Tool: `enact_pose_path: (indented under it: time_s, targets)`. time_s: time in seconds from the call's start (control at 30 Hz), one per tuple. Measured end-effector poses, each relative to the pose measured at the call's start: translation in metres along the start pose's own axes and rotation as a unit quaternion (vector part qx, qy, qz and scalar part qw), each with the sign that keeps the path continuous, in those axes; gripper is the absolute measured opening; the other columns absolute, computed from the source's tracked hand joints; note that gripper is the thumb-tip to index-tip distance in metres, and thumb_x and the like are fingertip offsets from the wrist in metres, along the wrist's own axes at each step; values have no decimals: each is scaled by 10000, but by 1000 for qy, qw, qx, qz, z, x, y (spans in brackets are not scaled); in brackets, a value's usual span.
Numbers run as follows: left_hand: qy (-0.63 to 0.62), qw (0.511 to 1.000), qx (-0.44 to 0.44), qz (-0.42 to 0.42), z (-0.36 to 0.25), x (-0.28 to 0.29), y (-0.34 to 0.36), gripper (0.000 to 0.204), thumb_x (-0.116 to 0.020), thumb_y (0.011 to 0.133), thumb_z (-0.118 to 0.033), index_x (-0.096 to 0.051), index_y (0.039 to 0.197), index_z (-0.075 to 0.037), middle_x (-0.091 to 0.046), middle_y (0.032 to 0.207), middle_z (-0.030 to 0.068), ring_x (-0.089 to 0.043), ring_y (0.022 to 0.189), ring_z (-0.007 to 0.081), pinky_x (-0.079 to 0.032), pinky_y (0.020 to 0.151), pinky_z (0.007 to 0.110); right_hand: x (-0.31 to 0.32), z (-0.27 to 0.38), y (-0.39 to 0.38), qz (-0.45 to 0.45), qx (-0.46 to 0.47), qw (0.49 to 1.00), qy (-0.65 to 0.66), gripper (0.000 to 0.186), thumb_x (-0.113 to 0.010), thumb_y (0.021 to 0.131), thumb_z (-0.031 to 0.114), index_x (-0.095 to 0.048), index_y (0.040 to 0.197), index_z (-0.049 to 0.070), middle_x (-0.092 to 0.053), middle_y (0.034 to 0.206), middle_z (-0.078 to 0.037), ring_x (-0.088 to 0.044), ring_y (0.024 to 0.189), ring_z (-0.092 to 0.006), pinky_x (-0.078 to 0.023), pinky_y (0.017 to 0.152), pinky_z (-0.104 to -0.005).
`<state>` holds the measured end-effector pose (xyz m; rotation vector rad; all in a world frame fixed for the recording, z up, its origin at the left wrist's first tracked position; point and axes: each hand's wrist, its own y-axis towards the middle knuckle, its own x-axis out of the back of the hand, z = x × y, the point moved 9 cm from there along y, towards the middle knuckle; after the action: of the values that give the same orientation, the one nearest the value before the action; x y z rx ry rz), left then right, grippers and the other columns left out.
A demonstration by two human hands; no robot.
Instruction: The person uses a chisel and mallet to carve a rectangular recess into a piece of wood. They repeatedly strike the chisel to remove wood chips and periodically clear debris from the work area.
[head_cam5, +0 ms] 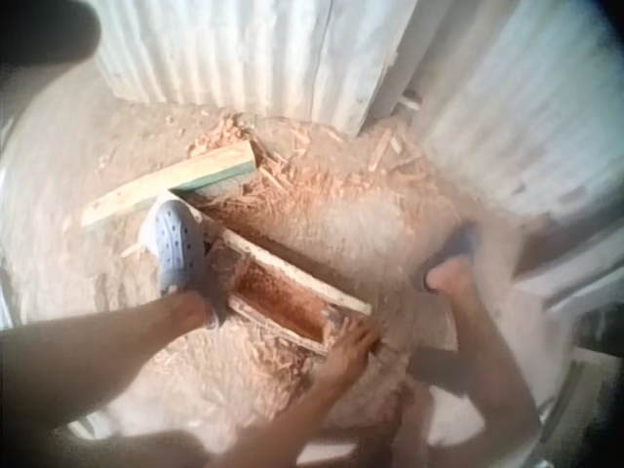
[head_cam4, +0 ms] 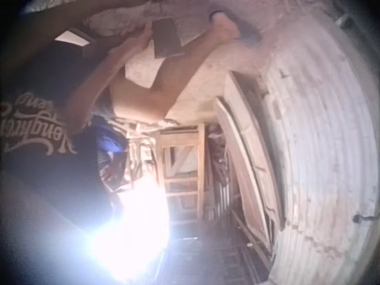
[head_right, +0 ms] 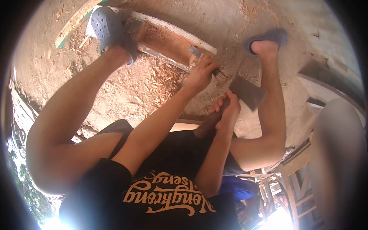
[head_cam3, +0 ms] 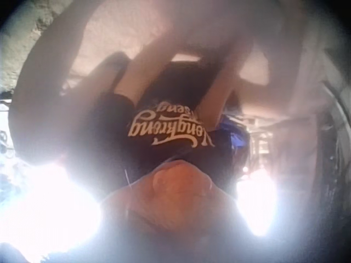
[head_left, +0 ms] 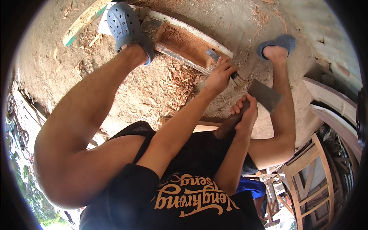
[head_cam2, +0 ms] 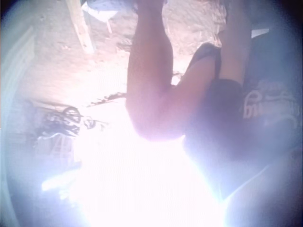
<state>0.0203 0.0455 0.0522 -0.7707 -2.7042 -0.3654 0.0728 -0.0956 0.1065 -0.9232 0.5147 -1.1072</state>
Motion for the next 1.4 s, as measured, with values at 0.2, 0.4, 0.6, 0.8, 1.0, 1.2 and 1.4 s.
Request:
enact_pose_path:
  time_s: [0.2, 0.4, 0.6, 0.8, 1.0, 1.2, 1.4]
  targets:
    - [8, 1000, 19, -15, -1, 0, 1, 253, -563, 747, 67, -638, 942, -77, -595, 952, 85, -543, 1126, 320, -373, 1083, 499, 7, -15, 7, -1, -12, 1000, 1, 205, -498, 890, 254, -442, 794, 81, -402, 613, -48, -403, 501, -162, -386, 498, -330]
    - [11, 1000, 15, -12, 0, -4, 4, 264, -566, 732, 78, -630, 939, -73, -603, 972, 90, -547, 1135, 325, -381, 1080, 492, 12, -12, 7, -57, 43, 993, 90, 208, -503, 888, 252, -446, 793, 76, -404, 604, -37, -404, 499, -159, -377, 485, -330]
    - [41, 999, 2, 6, 5, -4, -5, 299, -567, 709, 91, -635, 941, -84, -624, 1009, 82, -555, 1154, 306, -392, 1071, 492, 2, -14, 6, -31, 15, 993, 111, 208, -526, 891, 262, -458, 790, 93, -400, 597, -21, -383, 476, -132, -369, 485, -303]
    - [51, 999, 3, 8, 19, 6, -3, 265, -579, 733, 76, -647, 941, -73, -621, 993, 91, -542, 1160, 327, -365, 1084, 496, 1, -18, 11, 5, -15, 1000, 23, 211, -536, 890, 260, -447, 791, 96, -405, 600, -18, -387, 485, -131, -366, 482, -307]
    - [6, 999, 29, -44, 13, 12, 10, 292, -584, 715, 96, -637, 944, -78, -633, 967, 79, -557, 1140, 334, -390, 1062, 497, 6, -21, 18, 1, -20, 1000, -11, 211, -542, 887, 257, -462, 785, 91, -418, 598, -23, -394, 484, -127, -375, 482, -300]
    - [-3, 999, 22, -41, 4, 13, 7, 286, -584, 733, 94, -642, 957, -74, -630, 974, 98, -559, 1128, 366, -397, 1051, 516, 9, 2, -1, 22, -8, 997, 70, 184, -534, 872, 246, -459, 793, 97, -406, 613, -22, -384, 498, -131, -360, 487, -289]
    - [-29, 999, 28, -21, -8, -1, 4, 262, -583, 765, 67, -645, 976, -75, -626, 995, 100, -541, 1150, 391, -390, 1054, 530, 24, 5, -8, 11, 0, 999, 44, 191, -513, 891, 258, -455, 805, 97, -396, 613, -14, -378, 486, -117, -369, 490, -284]
